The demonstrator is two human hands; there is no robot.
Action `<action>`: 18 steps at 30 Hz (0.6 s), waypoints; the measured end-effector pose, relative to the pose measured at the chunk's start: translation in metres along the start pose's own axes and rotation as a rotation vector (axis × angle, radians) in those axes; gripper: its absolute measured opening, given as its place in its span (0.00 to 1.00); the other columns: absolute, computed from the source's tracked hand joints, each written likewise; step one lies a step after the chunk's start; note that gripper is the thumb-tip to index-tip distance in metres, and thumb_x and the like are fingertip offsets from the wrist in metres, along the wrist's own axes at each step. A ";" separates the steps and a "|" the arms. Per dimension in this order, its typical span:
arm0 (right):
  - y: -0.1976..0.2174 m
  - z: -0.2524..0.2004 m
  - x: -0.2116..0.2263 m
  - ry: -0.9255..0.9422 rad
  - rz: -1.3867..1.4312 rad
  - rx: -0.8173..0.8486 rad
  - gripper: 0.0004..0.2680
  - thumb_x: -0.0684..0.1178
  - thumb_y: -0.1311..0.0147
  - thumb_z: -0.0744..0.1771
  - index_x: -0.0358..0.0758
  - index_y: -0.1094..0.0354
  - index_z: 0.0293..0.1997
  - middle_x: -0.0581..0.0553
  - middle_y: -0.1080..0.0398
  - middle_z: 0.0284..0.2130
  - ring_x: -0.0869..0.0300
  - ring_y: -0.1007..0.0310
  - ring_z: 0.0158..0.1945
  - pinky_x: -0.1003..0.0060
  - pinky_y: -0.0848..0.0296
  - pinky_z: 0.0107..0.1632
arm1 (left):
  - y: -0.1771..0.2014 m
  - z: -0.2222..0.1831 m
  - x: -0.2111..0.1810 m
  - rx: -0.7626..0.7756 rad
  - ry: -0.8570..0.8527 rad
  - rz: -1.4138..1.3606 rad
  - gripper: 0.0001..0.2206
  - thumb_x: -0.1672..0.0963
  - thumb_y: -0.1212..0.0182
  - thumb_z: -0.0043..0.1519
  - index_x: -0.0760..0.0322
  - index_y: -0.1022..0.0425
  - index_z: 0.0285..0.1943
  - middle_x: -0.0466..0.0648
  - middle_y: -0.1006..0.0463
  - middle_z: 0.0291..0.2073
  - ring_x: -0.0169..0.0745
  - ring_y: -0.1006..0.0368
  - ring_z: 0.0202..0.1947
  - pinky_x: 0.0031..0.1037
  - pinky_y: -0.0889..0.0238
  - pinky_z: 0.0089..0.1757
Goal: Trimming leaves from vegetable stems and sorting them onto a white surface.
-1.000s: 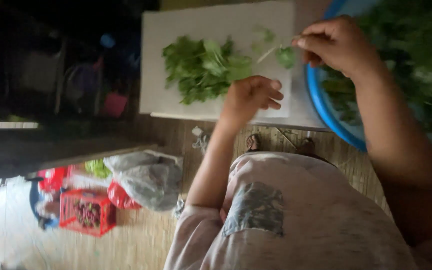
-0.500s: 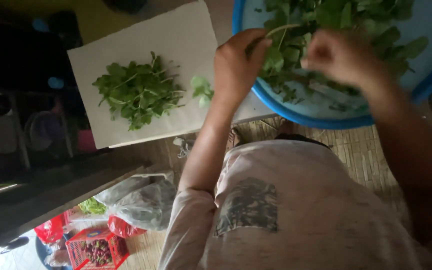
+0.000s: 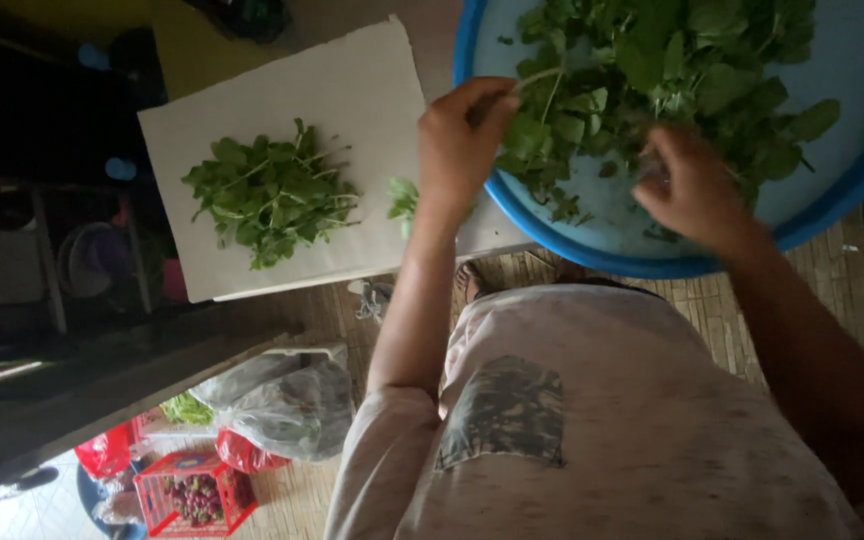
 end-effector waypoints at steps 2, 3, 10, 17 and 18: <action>0.025 0.007 0.012 -0.273 0.371 0.155 0.29 0.37 0.51 0.70 0.40 0.64 0.82 0.31 0.28 0.51 0.45 0.27 0.42 0.50 0.27 0.39 | -0.011 -0.002 -0.003 0.044 0.020 0.000 0.09 0.53 0.39 0.65 0.56 0.18 0.49 0.46 0.14 0.37 0.41 0.18 0.39 0.34 0.26 0.38; 0.020 0.006 0.002 -0.270 0.372 0.160 0.29 0.37 0.51 0.70 0.40 0.64 0.82 0.31 0.28 0.51 0.45 0.27 0.42 0.50 0.27 0.39 | -0.018 -0.002 0.003 0.040 0.024 0.001 0.09 0.53 0.39 0.65 0.56 0.18 0.49 0.46 0.14 0.37 0.41 0.18 0.39 0.34 0.26 0.38; 0.059 0.023 0.069 -0.076 1.006 0.050 0.24 0.52 0.68 0.72 0.38 0.62 0.81 0.48 0.39 0.28 0.64 0.44 0.23 0.69 0.39 0.28 | -0.046 0.001 -0.002 -0.003 -0.074 0.030 0.07 0.53 0.38 0.65 0.55 0.19 0.48 0.47 0.14 0.37 0.44 0.15 0.40 0.34 0.19 0.39; 0.049 0.053 0.084 -0.027 0.836 0.083 0.22 0.53 0.70 0.76 0.44 0.66 0.82 0.45 0.42 0.23 0.59 0.46 0.22 0.60 0.41 0.29 | -0.061 -0.004 -0.024 0.072 -0.201 0.008 0.09 0.55 0.40 0.69 0.57 0.21 0.56 0.49 0.17 0.50 0.49 0.18 0.49 0.38 0.19 0.47; 0.050 0.054 0.085 -0.028 0.836 0.083 0.22 0.53 0.70 0.76 0.44 0.66 0.82 0.45 0.42 0.23 0.59 0.46 0.22 0.60 0.41 0.29 | -0.062 -0.004 -0.023 0.073 -0.201 0.007 0.09 0.55 0.40 0.69 0.57 0.21 0.56 0.49 0.17 0.50 0.49 0.18 0.49 0.38 0.19 0.47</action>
Point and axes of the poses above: each hand's wrist, its own z-axis towards the middle knuckle, its own y-axis out of the back of the hand, x = y × z, the point moved 6 cm from there along z, towards the middle knuckle
